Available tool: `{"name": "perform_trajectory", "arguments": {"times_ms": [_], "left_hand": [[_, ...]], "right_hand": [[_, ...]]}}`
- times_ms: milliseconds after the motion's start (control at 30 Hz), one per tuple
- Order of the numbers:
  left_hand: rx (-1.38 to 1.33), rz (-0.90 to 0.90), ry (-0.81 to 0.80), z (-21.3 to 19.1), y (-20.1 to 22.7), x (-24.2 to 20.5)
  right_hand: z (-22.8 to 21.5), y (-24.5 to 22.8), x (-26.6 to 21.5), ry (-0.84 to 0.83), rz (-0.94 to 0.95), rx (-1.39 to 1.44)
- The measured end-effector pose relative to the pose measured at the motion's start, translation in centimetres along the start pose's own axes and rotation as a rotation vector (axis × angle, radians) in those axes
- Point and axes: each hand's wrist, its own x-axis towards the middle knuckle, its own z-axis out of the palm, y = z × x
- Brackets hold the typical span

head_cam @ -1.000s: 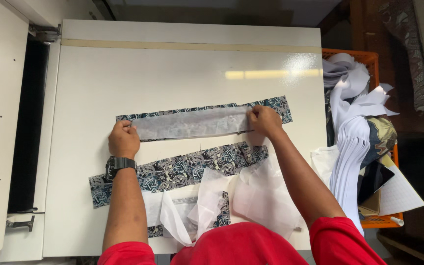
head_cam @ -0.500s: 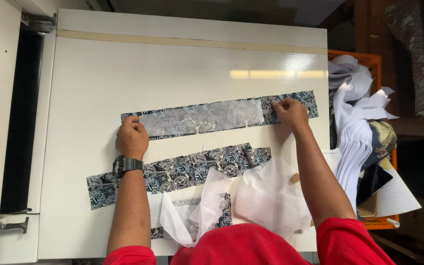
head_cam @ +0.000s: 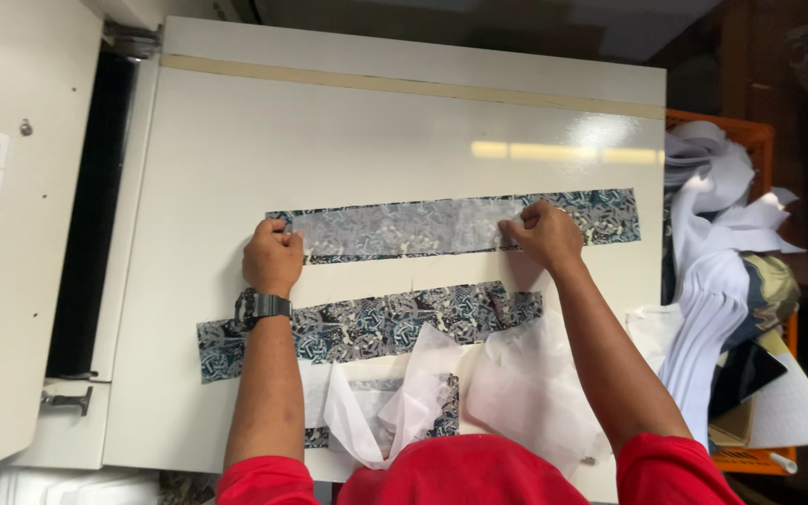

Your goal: The person arranges patterned fabric strips and white fabric pieces on a white worktable. They pick up, unfold, and place the pieces in rows, then smooth them flat. The person handles the fabric by hand without visible tools.

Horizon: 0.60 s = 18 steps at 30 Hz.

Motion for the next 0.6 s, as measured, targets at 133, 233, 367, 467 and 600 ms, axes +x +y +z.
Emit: {"name": "perform_trajectory", "arguments": {"times_ms": [133,233,367,467,600], "left_hand": [[-0.022,-0.070,-0.020,-0.3,0.0,0.2],[-0.004,-0.145,-0.008,-0.4,-0.2,0.4],[0.014,-0.164,0.007,-0.5,-0.9,0.8],[0.035,-0.177,0.024,-0.7,-1.4,1.0],[0.015,-0.165,0.028,-1.0,-1.5,1.0]], "right_hand": [[-0.4,-0.4,0.0,-0.029,0.031,-0.012],[-0.4,-0.1,-0.1,-0.027,0.044,-0.014],[0.0,-0.1,0.2,-0.015,0.044,-0.013],[0.1,0.1,0.2,-0.017,0.046,-0.001],[0.2,0.3,0.2,-0.014,0.033,0.009]]}}
